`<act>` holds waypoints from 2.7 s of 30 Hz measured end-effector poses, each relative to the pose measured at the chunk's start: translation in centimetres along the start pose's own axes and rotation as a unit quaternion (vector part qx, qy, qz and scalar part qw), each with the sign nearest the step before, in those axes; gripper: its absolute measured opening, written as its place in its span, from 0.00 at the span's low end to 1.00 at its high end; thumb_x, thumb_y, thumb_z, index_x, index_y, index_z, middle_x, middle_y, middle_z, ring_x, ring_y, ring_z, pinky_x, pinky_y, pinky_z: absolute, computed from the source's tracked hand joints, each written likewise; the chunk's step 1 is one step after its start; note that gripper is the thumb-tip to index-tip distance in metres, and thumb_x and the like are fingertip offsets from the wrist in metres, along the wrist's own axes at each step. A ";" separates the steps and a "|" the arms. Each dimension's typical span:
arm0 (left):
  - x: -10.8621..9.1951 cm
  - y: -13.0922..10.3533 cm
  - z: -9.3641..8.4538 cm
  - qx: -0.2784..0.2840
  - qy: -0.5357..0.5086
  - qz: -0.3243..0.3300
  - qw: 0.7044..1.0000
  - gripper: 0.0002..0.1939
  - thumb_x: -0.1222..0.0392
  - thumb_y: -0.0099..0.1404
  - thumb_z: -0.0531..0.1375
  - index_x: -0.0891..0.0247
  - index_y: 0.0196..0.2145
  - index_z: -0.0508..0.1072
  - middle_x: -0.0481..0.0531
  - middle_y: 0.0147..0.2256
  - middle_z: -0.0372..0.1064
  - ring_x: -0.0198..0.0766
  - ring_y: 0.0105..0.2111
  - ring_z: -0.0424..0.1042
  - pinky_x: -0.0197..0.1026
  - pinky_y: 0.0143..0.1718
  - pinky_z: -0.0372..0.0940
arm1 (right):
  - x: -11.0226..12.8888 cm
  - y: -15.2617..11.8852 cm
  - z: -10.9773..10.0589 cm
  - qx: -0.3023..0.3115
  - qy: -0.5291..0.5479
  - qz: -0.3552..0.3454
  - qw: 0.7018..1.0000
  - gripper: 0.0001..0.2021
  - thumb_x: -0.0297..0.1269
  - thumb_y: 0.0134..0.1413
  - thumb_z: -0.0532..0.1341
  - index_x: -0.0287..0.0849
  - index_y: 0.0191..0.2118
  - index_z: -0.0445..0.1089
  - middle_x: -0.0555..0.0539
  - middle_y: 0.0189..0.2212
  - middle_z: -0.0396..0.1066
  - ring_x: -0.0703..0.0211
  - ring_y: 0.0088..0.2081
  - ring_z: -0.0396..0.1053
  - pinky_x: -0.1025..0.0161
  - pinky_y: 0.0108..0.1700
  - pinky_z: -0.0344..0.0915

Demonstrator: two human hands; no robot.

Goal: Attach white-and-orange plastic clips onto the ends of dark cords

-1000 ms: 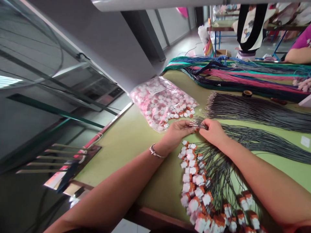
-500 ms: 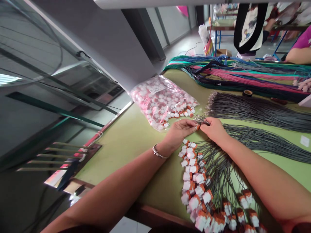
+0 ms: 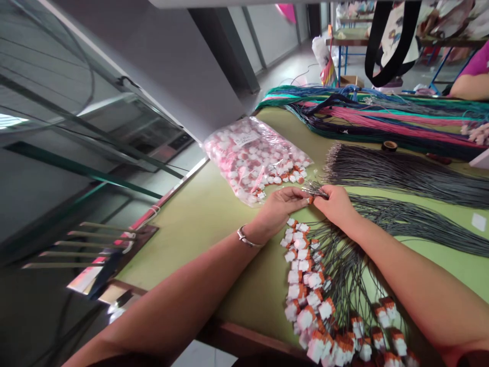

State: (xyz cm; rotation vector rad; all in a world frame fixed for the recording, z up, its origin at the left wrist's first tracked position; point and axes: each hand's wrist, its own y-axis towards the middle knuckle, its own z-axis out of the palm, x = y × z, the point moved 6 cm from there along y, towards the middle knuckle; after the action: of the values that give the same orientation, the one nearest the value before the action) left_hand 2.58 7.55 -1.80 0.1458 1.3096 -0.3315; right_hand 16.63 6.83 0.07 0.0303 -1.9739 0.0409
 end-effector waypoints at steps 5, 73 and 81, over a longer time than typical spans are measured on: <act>-0.2 0.1 -0.1 -0.003 -0.019 -0.005 1.000 0.10 0.63 0.45 0.71 0.66 0.27 0.77 0.49 0.27 0.73 0.31 0.29 0.69 0.36 0.37 0.65 | -0.6 0.3 -0.2 0.005 0.020 0.015 1.000 0.08 0.39 0.38 0.56 0.40 0.22 0.67 0.53 0.18 0.61 0.66 0.23 0.54 0.67 0.25 0.51; -1.9 -0.7 -0.4 0.034 0.148 -0.063 0.986 0.11 0.56 0.54 0.65 0.66 0.32 0.71 0.45 0.17 0.66 0.28 0.14 0.64 0.31 0.16 0.59 | 0.6 -0.5 0.0 -0.025 0.079 -0.032 0.996 0.04 0.36 0.35 0.56 0.42 0.22 0.64 0.54 0.18 0.58 0.65 0.24 0.53 0.66 0.26 0.52; -1.2 -0.5 0.0 0.026 0.114 -0.077 0.990 0.09 0.60 0.53 0.65 0.67 0.28 0.70 0.44 0.16 0.65 0.25 0.13 0.62 0.29 0.14 0.56 | 0.7 -0.3 0.4 -0.025 0.073 -0.052 0.996 0.04 0.36 0.35 0.59 0.42 0.22 0.65 0.53 0.19 0.62 0.64 0.24 0.57 0.65 0.28 0.55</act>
State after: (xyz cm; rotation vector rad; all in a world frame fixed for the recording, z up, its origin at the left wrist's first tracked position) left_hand 2.15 7.25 -0.55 0.1292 1.5437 -0.4913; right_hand 16.00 6.47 0.57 0.0948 -1.8241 -0.0730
